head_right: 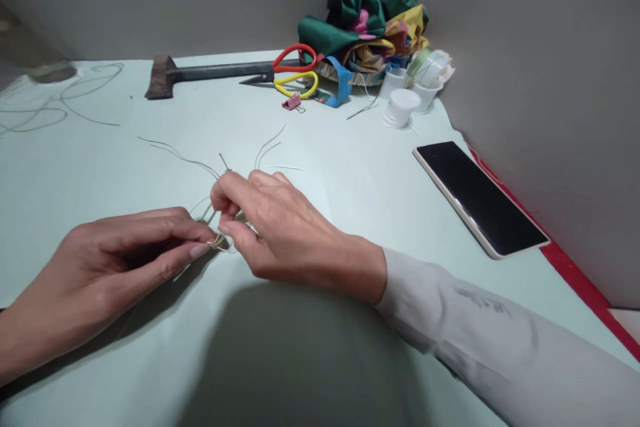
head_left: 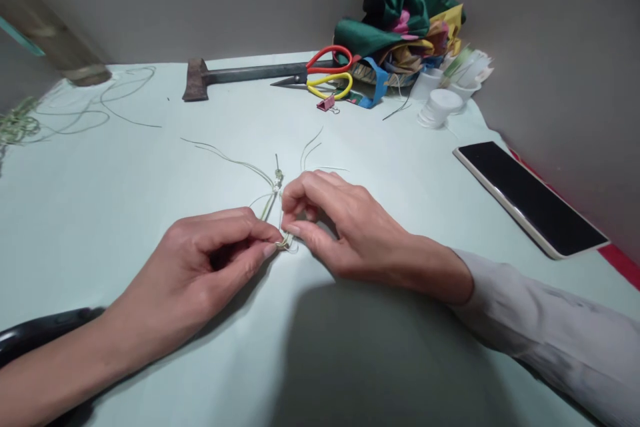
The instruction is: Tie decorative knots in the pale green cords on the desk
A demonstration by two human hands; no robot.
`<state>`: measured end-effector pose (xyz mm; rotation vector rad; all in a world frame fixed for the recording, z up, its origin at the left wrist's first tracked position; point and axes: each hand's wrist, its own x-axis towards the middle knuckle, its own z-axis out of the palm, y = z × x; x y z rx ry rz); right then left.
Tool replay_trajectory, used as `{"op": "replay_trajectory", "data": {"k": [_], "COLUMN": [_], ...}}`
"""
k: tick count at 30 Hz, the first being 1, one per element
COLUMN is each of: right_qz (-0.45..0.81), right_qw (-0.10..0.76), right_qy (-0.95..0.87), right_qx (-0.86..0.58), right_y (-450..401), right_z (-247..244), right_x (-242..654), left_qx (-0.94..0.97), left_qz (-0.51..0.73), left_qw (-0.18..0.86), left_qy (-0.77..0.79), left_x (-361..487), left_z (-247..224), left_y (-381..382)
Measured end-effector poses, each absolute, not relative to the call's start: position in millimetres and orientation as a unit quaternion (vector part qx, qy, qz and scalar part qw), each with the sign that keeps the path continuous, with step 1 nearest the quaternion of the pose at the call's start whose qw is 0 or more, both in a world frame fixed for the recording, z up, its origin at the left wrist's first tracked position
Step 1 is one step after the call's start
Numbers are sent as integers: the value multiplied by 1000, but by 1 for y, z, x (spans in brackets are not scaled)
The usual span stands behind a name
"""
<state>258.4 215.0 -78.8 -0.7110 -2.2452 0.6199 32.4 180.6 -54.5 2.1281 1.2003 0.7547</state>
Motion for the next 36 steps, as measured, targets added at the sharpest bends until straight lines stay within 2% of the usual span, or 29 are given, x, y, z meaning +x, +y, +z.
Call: {"op": "replay_trajectory", "data": {"k": [6,10,15,20,27,36], "right_qz": [257,200,88,54,49,104], "right_qw": [385,428,342,330,331,348], "right_qy": [-831,-842,-901,-906,-914,-902], "right_qx": [-309,-260,-253,-259,-228,-232], "right_y": [216,204,193,194,191,201], "right_z": [-72,-70,-78,-82,-79,-78], "right_x": [271,275,264,262,265,273], "left_qx": [759,727,719,724,714,682], "left_qz": [285,292,293,289,272,241], "left_qw": [347,392,410,407,407,423], "left_qy": [471,483,479,477,501,546], "left_x": [33,31,31,31,30,33], "left_z": [-53,-52,-52,-53,-51,-52], "left_y": [183,184,184,185,183,184]}}
